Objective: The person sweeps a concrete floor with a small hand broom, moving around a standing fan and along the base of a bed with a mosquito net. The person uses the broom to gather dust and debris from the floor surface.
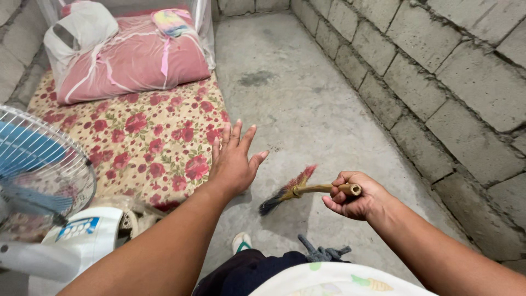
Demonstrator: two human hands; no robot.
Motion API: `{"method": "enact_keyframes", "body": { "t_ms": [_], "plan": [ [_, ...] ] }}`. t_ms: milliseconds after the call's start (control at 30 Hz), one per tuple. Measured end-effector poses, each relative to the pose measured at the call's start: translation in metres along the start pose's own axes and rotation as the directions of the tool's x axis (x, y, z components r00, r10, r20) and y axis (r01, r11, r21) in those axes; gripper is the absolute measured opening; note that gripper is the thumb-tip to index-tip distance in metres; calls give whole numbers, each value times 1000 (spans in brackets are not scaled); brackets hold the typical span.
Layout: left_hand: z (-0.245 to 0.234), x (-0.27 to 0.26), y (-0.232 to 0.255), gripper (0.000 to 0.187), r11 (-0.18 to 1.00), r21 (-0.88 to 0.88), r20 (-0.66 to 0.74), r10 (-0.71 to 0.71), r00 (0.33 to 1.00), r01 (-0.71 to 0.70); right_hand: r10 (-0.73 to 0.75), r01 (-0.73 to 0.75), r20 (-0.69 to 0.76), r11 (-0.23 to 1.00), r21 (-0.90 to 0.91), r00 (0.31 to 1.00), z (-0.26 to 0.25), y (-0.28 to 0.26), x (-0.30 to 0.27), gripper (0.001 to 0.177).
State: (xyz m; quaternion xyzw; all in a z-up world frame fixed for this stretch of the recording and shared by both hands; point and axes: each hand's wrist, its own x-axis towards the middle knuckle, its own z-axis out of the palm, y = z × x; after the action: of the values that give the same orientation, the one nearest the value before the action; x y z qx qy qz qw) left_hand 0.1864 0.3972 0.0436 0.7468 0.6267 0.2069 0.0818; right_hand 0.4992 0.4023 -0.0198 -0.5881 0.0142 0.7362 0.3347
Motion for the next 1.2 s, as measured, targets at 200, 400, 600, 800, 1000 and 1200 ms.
{"method": "enact_keyframes", "body": {
  "t_ms": [200, 400, 600, 800, 1000, 1200],
  "plan": [
    [6, 36, -8, 74, 999, 9, 21, 32, 999, -32, -18, 18, -5, 1000, 9, 1000, 14, -26, 5, 4],
    [12, 96, -20, 74, 999, -13, 53, 49, 997, -48, -27, 28, -17, 999, 23, 999, 33, -61, 23, 3],
    [14, 162, -36, 73, 996, -29, 58, 90, 994, -89, -37, 38, -30, 998, 48, 999, 59, -102, 48, 2],
    [16, 227, -57, 72, 991, -69, 86, 119, 989, -113, -45, 50, -55, 994, 93, 997, 90, -137, 74, 2],
    [21, 283, -86, 72, 986, -77, 104, 155, 982, -147, -50, 60, -72, 989, 135, 996, 125, -167, 100, 8],
    [21, 319, -111, 73, 979, -77, 123, 199, 972, -190, -74, 86, -71, 981, 176, 995, 157, -178, 118, 8]
  ]
}}
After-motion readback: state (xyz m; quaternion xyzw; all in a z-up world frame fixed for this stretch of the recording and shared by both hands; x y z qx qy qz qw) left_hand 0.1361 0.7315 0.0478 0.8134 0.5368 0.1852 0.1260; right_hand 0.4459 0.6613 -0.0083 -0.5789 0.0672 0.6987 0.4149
